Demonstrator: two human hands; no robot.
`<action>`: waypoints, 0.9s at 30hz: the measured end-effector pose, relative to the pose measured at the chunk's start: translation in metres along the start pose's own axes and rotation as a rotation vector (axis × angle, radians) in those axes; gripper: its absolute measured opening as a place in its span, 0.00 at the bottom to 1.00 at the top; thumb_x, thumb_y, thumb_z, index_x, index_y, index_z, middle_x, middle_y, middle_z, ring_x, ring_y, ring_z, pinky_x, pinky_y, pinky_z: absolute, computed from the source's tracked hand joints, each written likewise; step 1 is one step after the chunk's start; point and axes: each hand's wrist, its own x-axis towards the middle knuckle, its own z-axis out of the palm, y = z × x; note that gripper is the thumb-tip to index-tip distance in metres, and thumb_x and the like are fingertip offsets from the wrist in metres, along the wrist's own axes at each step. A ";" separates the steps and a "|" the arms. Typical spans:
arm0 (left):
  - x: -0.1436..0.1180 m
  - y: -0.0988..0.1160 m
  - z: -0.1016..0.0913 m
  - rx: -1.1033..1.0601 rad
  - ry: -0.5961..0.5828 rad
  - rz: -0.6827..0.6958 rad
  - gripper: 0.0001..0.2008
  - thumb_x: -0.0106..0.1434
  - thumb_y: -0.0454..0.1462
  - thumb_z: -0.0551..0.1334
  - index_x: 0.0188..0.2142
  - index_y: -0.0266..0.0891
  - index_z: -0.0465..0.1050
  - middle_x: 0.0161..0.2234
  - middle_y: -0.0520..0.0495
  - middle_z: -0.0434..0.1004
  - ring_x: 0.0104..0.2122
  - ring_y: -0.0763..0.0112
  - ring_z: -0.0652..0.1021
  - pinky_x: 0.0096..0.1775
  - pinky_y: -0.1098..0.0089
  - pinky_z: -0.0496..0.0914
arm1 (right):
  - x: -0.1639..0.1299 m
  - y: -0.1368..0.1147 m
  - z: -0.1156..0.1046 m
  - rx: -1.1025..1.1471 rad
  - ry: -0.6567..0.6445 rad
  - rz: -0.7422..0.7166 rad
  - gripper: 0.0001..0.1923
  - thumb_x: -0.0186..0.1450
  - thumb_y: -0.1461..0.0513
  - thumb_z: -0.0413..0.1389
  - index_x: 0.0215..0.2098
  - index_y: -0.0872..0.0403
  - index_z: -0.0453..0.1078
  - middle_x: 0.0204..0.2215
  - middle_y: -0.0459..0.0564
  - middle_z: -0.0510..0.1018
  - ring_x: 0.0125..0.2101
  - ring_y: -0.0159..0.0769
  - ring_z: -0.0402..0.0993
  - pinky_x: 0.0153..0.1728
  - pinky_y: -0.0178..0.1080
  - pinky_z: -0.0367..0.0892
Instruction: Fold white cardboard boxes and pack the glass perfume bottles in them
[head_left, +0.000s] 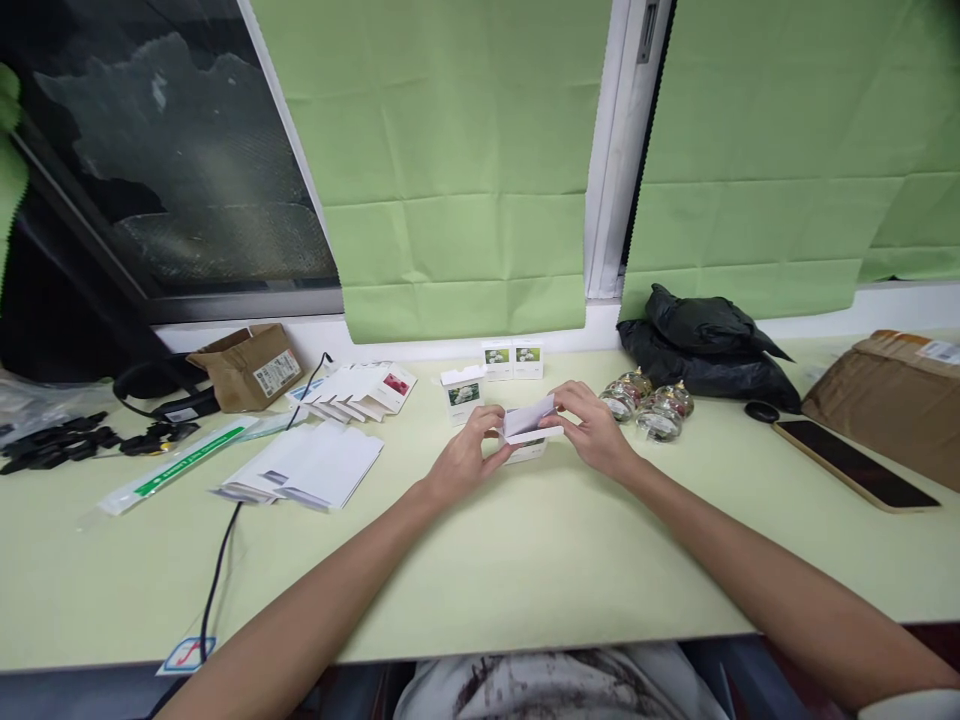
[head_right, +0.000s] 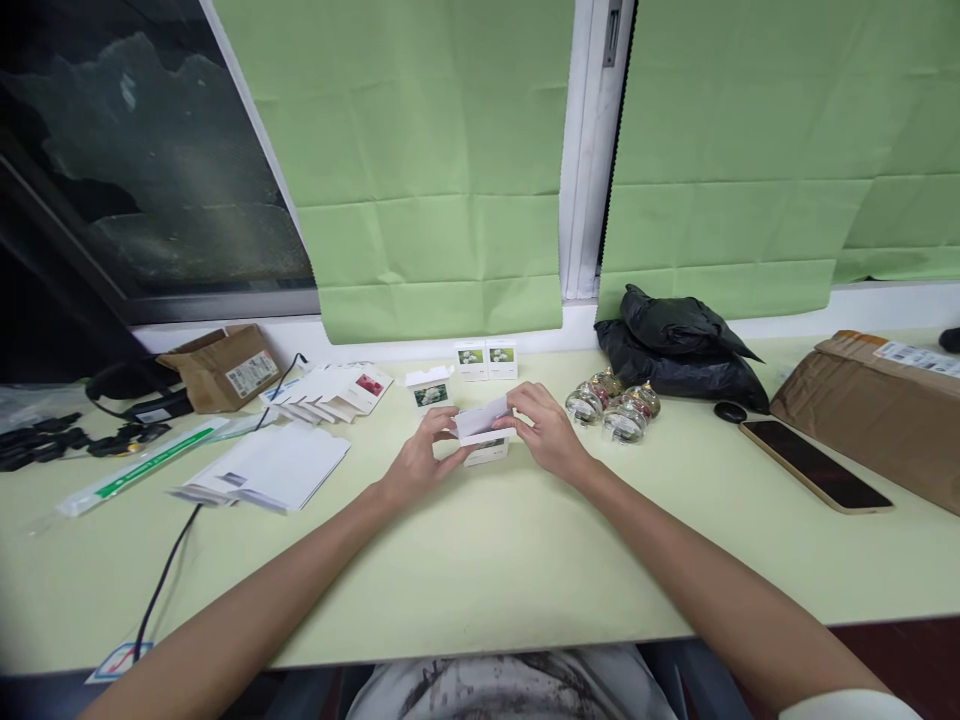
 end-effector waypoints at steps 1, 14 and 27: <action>0.000 0.001 0.000 -0.012 -0.003 -0.001 0.22 0.69 0.33 0.66 0.58 0.44 0.60 0.53 0.39 0.72 0.56 0.62 0.76 0.45 0.60 0.83 | 0.000 0.000 0.000 -0.006 0.005 -0.005 0.07 0.74 0.56 0.57 0.39 0.47 0.75 0.39 0.52 0.75 0.42 0.47 0.70 0.44 0.48 0.66; 0.001 0.003 -0.001 -0.047 0.004 -0.010 0.24 0.70 0.34 0.66 0.59 0.45 0.58 0.53 0.41 0.72 0.53 0.65 0.77 0.44 0.61 0.83 | 0.001 -0.002 -0.003 -0.077 -0.023 -0.045 0.10 0.75 0.60 0.55 0.51 0.44 0.76 0.38 0.51 0.78 0.42 0.46 0.71 0.46 0.49 0.67; 0.003 0.005 -0.006 0.031 -0.059 -0.012 0.18 0.71 0.32 0.64 0.56 0.44 0.62 0.54 0.40 0.71 0.54 0.63 0.76 0.45 0.62 0.81 | 0.002 0.000 -0.005 -0.148 -0.030 -0.145 0.07 0.75 0.63 0.56 0.45 0.48 0.76 0.43 0.52 0.80 0.45 0.44 0.73 0.47 0.48 0.69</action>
